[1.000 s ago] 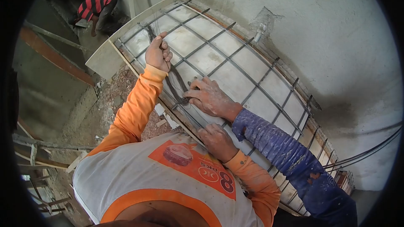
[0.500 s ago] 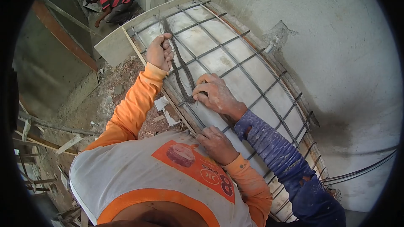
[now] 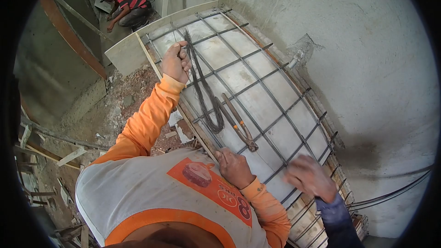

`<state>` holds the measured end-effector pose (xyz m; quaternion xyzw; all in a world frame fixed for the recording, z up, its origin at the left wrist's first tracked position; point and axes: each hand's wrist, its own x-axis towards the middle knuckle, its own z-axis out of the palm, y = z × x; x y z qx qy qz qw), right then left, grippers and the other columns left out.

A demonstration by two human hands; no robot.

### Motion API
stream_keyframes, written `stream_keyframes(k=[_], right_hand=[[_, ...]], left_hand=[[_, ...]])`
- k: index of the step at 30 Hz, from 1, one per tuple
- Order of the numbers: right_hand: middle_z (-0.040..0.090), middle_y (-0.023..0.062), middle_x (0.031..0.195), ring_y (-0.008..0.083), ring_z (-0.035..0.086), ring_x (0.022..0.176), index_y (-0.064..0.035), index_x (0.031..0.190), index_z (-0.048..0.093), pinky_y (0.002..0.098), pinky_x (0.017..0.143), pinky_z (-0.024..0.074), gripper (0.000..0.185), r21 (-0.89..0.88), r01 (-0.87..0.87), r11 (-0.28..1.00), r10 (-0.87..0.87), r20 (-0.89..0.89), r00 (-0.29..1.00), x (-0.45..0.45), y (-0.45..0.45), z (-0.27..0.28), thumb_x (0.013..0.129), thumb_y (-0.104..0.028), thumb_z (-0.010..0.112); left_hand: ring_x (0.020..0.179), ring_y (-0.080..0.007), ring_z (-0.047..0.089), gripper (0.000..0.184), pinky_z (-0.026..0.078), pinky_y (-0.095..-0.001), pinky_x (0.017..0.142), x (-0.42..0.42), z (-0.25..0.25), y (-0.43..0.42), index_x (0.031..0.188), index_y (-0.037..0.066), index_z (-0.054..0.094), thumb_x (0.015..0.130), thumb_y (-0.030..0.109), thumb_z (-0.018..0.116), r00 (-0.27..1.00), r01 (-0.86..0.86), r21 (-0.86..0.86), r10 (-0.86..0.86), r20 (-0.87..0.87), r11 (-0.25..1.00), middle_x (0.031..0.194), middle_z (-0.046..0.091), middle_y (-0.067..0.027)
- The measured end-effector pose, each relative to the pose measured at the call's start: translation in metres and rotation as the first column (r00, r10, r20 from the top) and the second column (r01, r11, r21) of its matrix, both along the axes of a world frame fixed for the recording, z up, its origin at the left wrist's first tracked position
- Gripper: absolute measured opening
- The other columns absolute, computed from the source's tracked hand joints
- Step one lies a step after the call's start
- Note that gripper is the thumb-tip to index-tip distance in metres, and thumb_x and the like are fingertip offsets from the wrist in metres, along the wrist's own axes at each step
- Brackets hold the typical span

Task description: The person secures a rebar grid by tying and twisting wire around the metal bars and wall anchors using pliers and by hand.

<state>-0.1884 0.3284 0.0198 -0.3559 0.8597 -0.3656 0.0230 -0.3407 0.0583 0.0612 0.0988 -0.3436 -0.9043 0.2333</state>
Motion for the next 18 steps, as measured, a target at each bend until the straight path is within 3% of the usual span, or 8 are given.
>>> stream_keyframes(k=[7, 10, 12, 14, 16, 17, 18], right_hand=[[0.052, 0.0163, 0.057, 0.0355, 0.055, 0.052, -0.0027, 0.083, 0.050, 0.0420, 0.045, 0.0431, 0.012, -0.030, 0.000, 1.000, 0.000, 0.008, 1.000, 0.000, 0.000, 0.001, 0.089, -0.012, 0.053], [0.056, 0.0159, 0.064, 0.0299, 0.056, 0.051, -0.0007, 0.092, 0.053, 0.0371, 0.046, 0.0443, 0.013, -0.009, -0.052, 0.999, 0.052, 0.027, 0.998, -0.003, 0.002, -0.003, 0.087, -0.013, 0.056], [0.060, 0.0139, 0.076, 0.0199, 0.055, 0.052, 0.0019, 0.106, 0.054, 0.0293, 0.051, 0.0449, 0.026, -0.164, -0.057, 0.985, 0.053, -0.028, 0.998, -0.008, 0.003, 0.007, 0.085, -0.012, 0.059], [0.061, 0.0116, 0.092, 0.0117, 0.052, 0.058, 0.0022, 0.118, 0.051, 0.0237, 0.056, 0.0439, 0.037, -0.309, 0.013, 0.951, -0.030, -0.052, 0.998, -0.021, 0.015, 0.017, 0.085, -0.011, 0.060], [0.060, 0.0100, 0.104, 0.0093, 0.053, 0.066, 0.0019, 0.121, 0.050, 0.0217, 0.057, 0.0432, 0.037, -0.413, 0.182, 0.892, -0.152, 0.104, 0.983, -0.036, 0.026, 0.053, 0.090, -0.016, 0.055], [0.059, 0.0113, 0.104, 0.0092, 0.052, 0.065, 0.0037, 0.124, 0.047, 0.0210, 0.056, 0.0430, 0.043, -0.497, 0.249, 0.831, -0.242, 0.079, 0.967, -0.043, 0.024, 0.068, 0.092, -0.025, 0.052], [0.059, 0.0135, 0.104, 0.0099, 0.052, 0.063, 0.0045, 0.128, 0.044, 0.0218, 0.055, 0.0435, 0.049, -0.548, 0.244, 0.800, -0.270, 0.034, 0.962, -0.053, 0.023, 0.083, 0.094, -0.030, 0.050]], left_hand=[[0.044, -0.0050, 0.030, 0.019, 0.028, -0.0201, 0.036, -0.001, 0.001, 0.003, 0.099, 0.003, 0.049, 0.096, 0.017, 0.037, 1.000, 0.001, -0.036, -0.001, 0.008, 0.999, 0.061, 0.037, 0.0036], [0.043, -0.0044, 0.029, 0.019, 0.026, -0.0197, 0.036, 0.000, 0.010, -0.001, 0.098, 0.004, 0.051, 0.095, 0.019, 0.041, 0.999, -0.017, -0.079, 0.014, -0.030, 0.997, 0.060, 0.035, 0.0047], [0.043, -0.0038, 0.028, 0.020, 0.024, -0.0193, 0.036, -0.001, 0.033, -0.007, 0.095, 0.004, 0.053, 0.093, 0.024, 0.047, 0.996, -0.034, -0.162, 0.020, -0.089, 0.986, 0.059, 0.032, 0.0063], [0.043, -0.0028, 0.027, 0.022, 0.023, -0.0187, 0.038, 0.008, 0.080, -0.010, 0.094, 0.005, 0.055, 0.093, 0.027, 0.049, 0.988, 0.041, -0.375, -0.093, -0.121, 0.926, 0.059, 0.032, 0.0071], [0.047, -0.0102, 0.041, 0.025, 0.036, -0.0230, 0.044, 0.028, 0.126, -0.004, 0.093, 0.004, 0.056, 0.093, 0.027, 0.045, 0.955, 0.115, -0.742, -0.281, -0.101, 0.660, 0.060, 0.041, 0.0024], [0.054, -0.0160, 0.048, 0.026, 0.041, -0.0271, 0.052, 0.019, 0.126, 0.010, 0.092, 0.004, 0.056, 0.094, 0.026, 0.042, 0.849, -0.250, -0.868, -0.334, -0.410, 0.430, 0.063, 0.046, -0.0012], [0.062, -0.0219, 0.055, 0.028, 0.046, -0.0312, 0.060, 0.009, 0.127, 0.026, 0.092, 0.004, 0.057, 0.094, 0.025, 0.040, 0.632, -0.613, -0.767, -0.466, -0.619, 0.187, 0.067, 0.052, -0.0048]])
